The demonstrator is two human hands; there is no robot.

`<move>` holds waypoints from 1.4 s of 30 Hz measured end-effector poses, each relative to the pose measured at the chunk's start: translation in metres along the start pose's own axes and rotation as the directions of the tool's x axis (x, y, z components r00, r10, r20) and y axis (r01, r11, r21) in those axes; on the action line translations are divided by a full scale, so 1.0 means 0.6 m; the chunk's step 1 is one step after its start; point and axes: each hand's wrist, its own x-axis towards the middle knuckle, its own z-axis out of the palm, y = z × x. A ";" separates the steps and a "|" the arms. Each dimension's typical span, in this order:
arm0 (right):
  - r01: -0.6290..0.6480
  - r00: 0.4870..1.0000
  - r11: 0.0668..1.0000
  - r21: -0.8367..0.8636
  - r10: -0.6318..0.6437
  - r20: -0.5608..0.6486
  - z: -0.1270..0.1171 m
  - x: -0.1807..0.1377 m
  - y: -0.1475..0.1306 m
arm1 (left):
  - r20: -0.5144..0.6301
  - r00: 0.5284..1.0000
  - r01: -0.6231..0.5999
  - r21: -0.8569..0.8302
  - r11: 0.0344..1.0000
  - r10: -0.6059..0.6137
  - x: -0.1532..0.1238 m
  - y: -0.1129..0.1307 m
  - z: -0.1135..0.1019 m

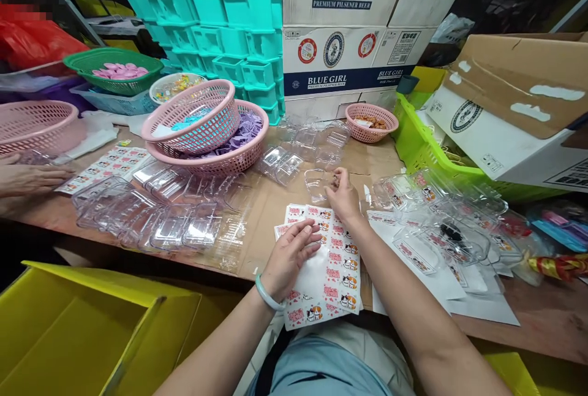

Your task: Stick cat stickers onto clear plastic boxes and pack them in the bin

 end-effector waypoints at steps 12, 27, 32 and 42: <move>0.865 0.500 0.498 0.065 -0.866 -0.026 -0.099 -0.128 -0.012 | 0.308 0.912 0.332 -0.170 0.928 -0.270 0.019 0.044 -0.014; -0.393 0.806 0.733 0.556 -0.017 0.592 -0.147 -0.149 -0.070 | 0.210 0.974 0.102 -0.057 0.993 -0.088 0.007 -0.009 -0.045; -0.381 0.754 0.803 0.459 -0.017 0.656 -0.151 -0.137 -0.069 | 0.202 0.976 0.095 -0.037 0.995 -0.086 0.010 -0.008 -0.044; -0.344 0.719 0.863 0.371 -0.012 0.695 -0.146 -0.125 -0.070 | 0.205 0.973 0.112 -0.031 0.993 -0.103 0.012 -0.006 -0.046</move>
